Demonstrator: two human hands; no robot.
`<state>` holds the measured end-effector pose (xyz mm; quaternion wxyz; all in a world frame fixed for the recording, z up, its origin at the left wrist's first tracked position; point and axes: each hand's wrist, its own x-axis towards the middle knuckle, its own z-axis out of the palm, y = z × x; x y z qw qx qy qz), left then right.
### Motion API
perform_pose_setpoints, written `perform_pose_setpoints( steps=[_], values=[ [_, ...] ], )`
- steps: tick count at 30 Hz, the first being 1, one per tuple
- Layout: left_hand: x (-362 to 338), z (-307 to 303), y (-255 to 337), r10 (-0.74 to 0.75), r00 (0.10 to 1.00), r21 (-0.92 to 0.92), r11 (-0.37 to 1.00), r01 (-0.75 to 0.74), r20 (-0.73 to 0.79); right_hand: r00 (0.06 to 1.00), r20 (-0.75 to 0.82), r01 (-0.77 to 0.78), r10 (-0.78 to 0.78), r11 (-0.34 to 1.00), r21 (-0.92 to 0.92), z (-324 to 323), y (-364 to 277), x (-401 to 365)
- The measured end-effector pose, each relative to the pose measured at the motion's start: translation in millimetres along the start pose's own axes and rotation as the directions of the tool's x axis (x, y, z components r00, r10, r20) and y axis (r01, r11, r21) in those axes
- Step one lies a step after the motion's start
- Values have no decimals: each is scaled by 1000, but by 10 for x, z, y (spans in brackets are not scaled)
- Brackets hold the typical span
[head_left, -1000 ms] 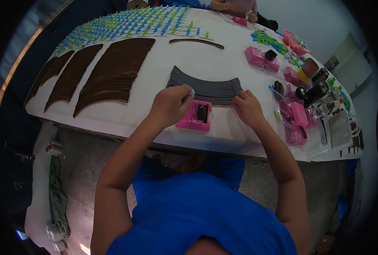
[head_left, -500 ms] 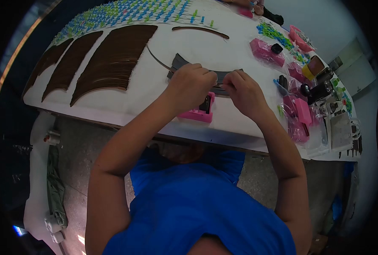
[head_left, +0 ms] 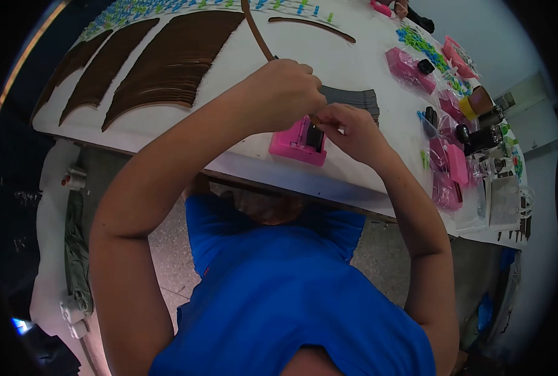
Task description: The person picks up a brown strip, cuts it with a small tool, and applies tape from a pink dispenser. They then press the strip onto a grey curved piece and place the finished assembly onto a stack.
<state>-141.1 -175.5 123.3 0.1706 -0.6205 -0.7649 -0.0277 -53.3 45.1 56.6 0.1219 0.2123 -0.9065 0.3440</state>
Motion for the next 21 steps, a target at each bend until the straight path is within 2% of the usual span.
perform_pose_setpoints(
  steps=[5, 8, 10, 14, 17, 21],
  values=[
    [31, -48, 17, 7, 997, 6, 1000, -7, 73, 999, 15, -36, 37, 996, -80, 49, -19, 32],
    [37, -36, 19, 8, 997, 36, 999, -11, 80, 997, 16, -80, 80, 996, -45, 83, 15, 27],
    [38, -27, 9, 38, 999, 80, 996, -38, 8, 996, 10, -85, 85, 996, -35, 91, 6, 34],
    [46, -5, -20, 56, 998, 96, 994, -55, -2, 994, 4, -106, 106, 994, 18, 122, 10, 44],
    [46, -15, -20, 55, 998, 133, 989, -59, 36, 995, 4, -101, 100, 995, 1, 142, 4, 51],
    [15, -2, -11, 52, 999, 110, 993, -52, 0, 996, -2, -94, 94, 996, -6, 142, 11, 37]
  ],
)
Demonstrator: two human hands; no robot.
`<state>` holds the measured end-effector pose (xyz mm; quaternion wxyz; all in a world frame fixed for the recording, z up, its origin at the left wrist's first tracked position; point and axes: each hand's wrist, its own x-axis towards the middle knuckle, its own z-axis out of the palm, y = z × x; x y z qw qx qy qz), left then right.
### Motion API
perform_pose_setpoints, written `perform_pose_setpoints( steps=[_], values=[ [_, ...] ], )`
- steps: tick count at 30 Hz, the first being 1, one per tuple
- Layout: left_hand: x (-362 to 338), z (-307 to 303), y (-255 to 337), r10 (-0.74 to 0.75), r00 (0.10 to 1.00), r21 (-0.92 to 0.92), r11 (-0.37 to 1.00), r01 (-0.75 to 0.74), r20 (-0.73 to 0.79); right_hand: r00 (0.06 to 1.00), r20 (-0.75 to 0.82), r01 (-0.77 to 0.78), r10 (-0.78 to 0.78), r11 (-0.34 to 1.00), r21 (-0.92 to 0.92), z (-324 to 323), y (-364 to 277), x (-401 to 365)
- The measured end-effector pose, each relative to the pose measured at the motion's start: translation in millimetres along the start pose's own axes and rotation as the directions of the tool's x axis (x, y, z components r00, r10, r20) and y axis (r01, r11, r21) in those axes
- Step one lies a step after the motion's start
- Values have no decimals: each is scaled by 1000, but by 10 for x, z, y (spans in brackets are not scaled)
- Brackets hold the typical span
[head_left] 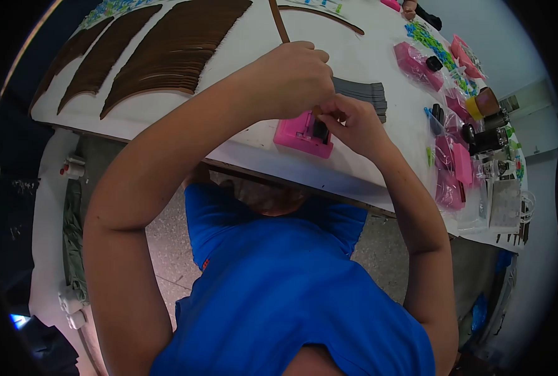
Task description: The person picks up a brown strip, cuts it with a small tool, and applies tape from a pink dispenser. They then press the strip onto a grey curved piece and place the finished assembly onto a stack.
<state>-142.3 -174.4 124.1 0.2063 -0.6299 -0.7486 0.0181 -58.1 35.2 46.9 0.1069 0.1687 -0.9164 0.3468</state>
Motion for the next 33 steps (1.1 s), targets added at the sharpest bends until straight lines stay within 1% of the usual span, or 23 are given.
perform_pose_setpoints(
  steps=[2, 4, 5, 7, 8, 9, 10, 11, 13, 14, 16, 21, 22, 27, 30, 33],
  values=[
    [-26, 11, 4, -5, 1000, -22, 1000, 4, -26, 1000, 6, -8, 8, 1000, 6, -12, 23, -14],
    [-50, 38, 8, -78, 996, -92, 992, 82, 49, 1000, -1, -2, 2, 1000, 15, -20, 47, -33],
    [-73, 78, 3, -75, 996, -96, 992, 79, 49, 1000, -8, 7, -7, 1000, 24, -27, 59, -46],
    [-144, 211, -11, -93, 994, -137, 987, 86, -48, 1000, -7, 22, -22, 1000, 2, -50, 78, -70],
    [-179, 279, -13, -89, 995, -140, 987, 82, -48, 999, -5, 41, -41, 999, -21, -63, 82, -84],
    [-213, 344, -7, -85, 991, -171, 983, 66, -106, 999, -7, 36, -36, 999, -21, -75, 84, -103],
    [-240, 410, 0, -83, 983, -201, 978, 49, -164, 997, -10, 77, -78, 995, -62, -88, 84, -118],
    [-263, 479, 12, -79, 983, -204, 978, 44, -164, 993, -11, 118, -120, 988, -104, -100, 83, -132],
    [-292, 576, 62, -101, 966, -280, 959, 31, -238, 994, 5, 108, -108, 987, -120, -142, 90, -180],
    [-299, 626, 89, -98, 966, -283, 959, 27, -238, 995, 21, 102, -100, 986, -136, -161, 96, -203],
    [-300, 679, 145, -142, 951, -348, 937, 40, -273, 995, 25, 103, -100, 985, -135, -190, 112, -233],
    [-297, 744, 226, -176, 941, -401, 915, 48, -288, 994, 30, 109, -106, 987, -116, -243, 142, -282],
    [-295, 756, 233, -183, 938, -409, 911, 50, -293, 994, 40, 105, -101, 985, -137, -254, 135, -286],
    [-283, 788, 256, -175, 941, -412, 910, 42, -291, 993, 38, 118, -113, 981, -154, -261, 176, -309],
    [-281, 781, 261, -177, 944, -421, 906, 45, -280, 996, 49, 80, -74, 986, -148, -260, 189, -329],
    [-283, 782, 266, -179, 947, -423, 905, 52, -268, 994, 33, 105, -101, 985, -134, -266, 195, -344]
  ],
)
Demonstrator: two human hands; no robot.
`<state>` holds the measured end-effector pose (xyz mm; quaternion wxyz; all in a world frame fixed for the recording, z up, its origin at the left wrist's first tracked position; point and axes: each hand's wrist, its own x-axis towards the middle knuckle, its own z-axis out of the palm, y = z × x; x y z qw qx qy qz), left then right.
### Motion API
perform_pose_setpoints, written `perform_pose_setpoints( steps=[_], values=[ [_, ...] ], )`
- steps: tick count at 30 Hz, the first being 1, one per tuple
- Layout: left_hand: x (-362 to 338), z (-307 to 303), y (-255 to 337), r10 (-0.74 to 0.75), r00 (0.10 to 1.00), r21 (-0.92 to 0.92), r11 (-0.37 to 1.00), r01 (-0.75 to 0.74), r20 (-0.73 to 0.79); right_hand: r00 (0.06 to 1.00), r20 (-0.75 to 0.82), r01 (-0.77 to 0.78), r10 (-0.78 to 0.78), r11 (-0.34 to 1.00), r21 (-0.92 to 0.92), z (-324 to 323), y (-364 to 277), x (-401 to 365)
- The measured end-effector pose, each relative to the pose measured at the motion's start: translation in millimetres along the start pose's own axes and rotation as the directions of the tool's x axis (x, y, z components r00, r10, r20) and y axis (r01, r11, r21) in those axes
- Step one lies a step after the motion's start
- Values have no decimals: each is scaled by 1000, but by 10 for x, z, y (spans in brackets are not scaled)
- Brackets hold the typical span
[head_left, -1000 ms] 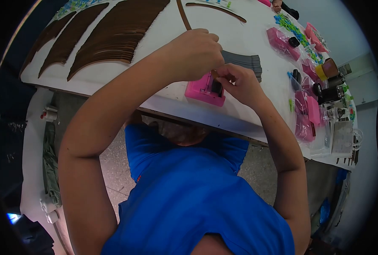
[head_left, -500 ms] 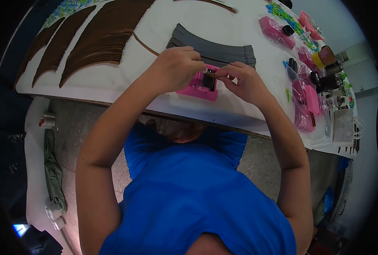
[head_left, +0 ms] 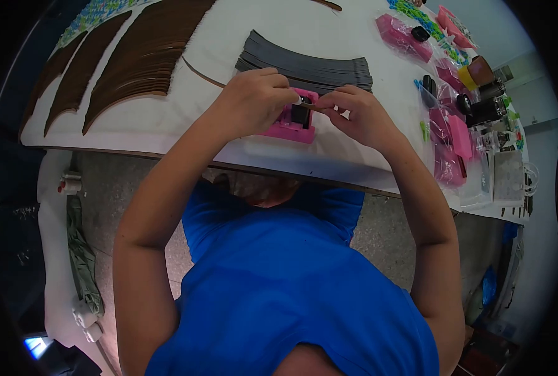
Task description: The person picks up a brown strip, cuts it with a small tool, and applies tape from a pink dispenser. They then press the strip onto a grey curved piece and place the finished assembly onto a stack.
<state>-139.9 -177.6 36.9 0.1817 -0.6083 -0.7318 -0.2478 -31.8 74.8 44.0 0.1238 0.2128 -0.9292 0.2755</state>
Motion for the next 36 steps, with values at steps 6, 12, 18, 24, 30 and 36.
perform_pose_setpoints(
  steps=[6, 12, 18, 24, 30, 36],
  values=[
    [-9, 5, 4, -6, 1000, -5, 1000, 6, 0, 1000, 4, -19, 19, 997, -70, -180, 130, -266],
    [4, 49, -1, 7, 1000, -18, 1000, -7, -13, 963, -1, -270, 271, 957, -110, -651, 252, -891],
    [48, 77, -3, 30, 999, -22, 999, -30, -13, 941, -23, -333, 339, 908, -255, -920, 371, -1287],
    [93, 55, 6, 43, 999, 2, 999, -43, 13, 912, -52, -408, 408, 883, -234, -972, 303, -1272],
    [148, 107, 38, 31, 1000, -23, 999, -31, 6, 954, -88, -300, 288, 888, -348, -1248, 204, -1179],
    [271, 274, 128, -42, 998, -148, 988, 34, -47, 973, -183, -217, 141, 834, -507, -1820, -51, -886]
  ],
)
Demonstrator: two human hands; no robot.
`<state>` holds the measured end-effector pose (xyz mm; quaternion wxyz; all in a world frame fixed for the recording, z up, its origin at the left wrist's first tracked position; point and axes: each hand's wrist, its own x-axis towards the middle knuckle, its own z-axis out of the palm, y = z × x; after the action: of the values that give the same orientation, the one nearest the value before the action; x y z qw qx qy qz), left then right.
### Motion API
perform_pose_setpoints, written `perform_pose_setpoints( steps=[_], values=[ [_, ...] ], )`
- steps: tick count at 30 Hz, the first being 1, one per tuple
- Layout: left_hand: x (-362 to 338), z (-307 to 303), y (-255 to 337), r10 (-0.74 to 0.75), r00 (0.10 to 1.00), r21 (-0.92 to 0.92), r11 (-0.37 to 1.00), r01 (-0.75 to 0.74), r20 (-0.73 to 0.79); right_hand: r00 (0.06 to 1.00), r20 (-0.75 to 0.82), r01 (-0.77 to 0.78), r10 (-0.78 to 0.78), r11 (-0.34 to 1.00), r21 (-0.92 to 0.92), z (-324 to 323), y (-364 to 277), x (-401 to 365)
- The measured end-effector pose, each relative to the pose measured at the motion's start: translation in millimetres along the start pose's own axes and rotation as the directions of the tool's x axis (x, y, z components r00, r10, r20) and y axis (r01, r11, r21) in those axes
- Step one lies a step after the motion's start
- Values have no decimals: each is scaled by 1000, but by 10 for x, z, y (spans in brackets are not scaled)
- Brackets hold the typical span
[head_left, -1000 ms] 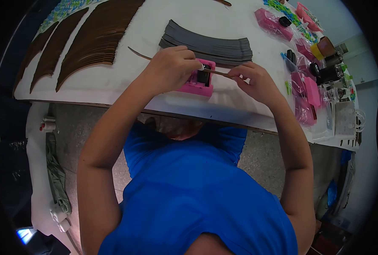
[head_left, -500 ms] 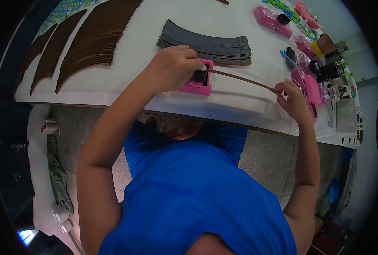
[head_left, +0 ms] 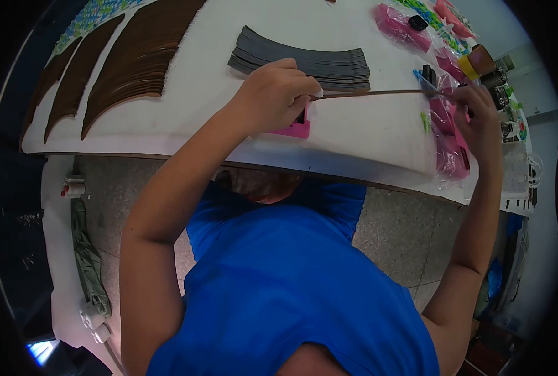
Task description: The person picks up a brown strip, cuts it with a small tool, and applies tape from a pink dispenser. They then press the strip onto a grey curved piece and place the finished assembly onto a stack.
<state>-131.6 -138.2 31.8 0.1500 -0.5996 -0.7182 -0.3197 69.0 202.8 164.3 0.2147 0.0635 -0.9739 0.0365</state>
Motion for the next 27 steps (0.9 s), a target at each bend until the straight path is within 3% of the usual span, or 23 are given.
perform_pose_setpoints(
  steps=[2, 4, 6, 8, 9, 10, 11, 12, 13, 14, 16, 18, 20, 23, 26, 27],
  values=[
    [50, 49, 47, -29, 1000, -33, 999, 29, -11, 994, -101, 43, -52, 995, -88, -151, 4, 163],
    [95, 81, 111, -143, 990, -55, 988, 143, -5, 988, -140, 64, -70, 997, -49, -264, -50, 356],
    [128, 99, 145, -148, 989, -119, 982, 148, 11, 979, -181, 92, -92, 996, -9, -360, -46, 517],
    [148, 49, 139, -148, 989, -174, 973, 149, 20, 972, -174, 141, -158, 984, -105, -437, -6, 646],
    [163, -39, 156, -312, 942, -459, 824, 333, 125, 969, -182, 148, -166, 983, -107, -459, 47, 663],
    [171, -119, 143, -422, 866, -671, 563, 483, 269, 981, -147, 117, -123, 992, -50, -487, 147, 662],
    [151, -194, 81, -425, 868, -665, 574, 478, 257, 990, -110, 85, -83, 996, 8, -503, 248, 666],
    [103, -282, -2, -385, 868, -812, 365, 456, 314, 988, -123, 99, -97, 995, 10, -479, 338, 642],
    [62, -366, -67, -331, 872, -899, 128, 419, 359, 996, -62, -52, 67, 973, 223, -420, 412, 583],
    [26, -432, -114, -341, 873, -898, 145, 416, 350, 977, 37, -206, 210, 886, 416, -356, 457, 541],
    [-42, -556, -161, -324, 872, -929, -88, 358, 367, 980, 97, -200, 176, 825, 529, -263, 438, 503],
    [-78, -658, -152, -323, 866, -924, -122, 362, 382, 977, 160, -209, 138, 750, 628, -192, 340, 470],
    [-100, -703, -163, -312, 861, -915, -165, 367, 402, 939, 276, -342, 204, 603, 721, -134, 194, 451],
    [-164, -697, -221, -308, 857, -908, -208, 363, 413, 904, 354, -427, 238, 513, 745, -99, 236, 422],
    [-197, -708, -240, -318, 850, -907, -186, 377, 419, 911, 345, -413, 229, 490, 768, -36, 217, 381],
    [-195, -716, -230, -368, 840, -909, -40, 415, 400, 909, 346, -416, 231, 490, 766, 4, 228, 352]
  ],
)
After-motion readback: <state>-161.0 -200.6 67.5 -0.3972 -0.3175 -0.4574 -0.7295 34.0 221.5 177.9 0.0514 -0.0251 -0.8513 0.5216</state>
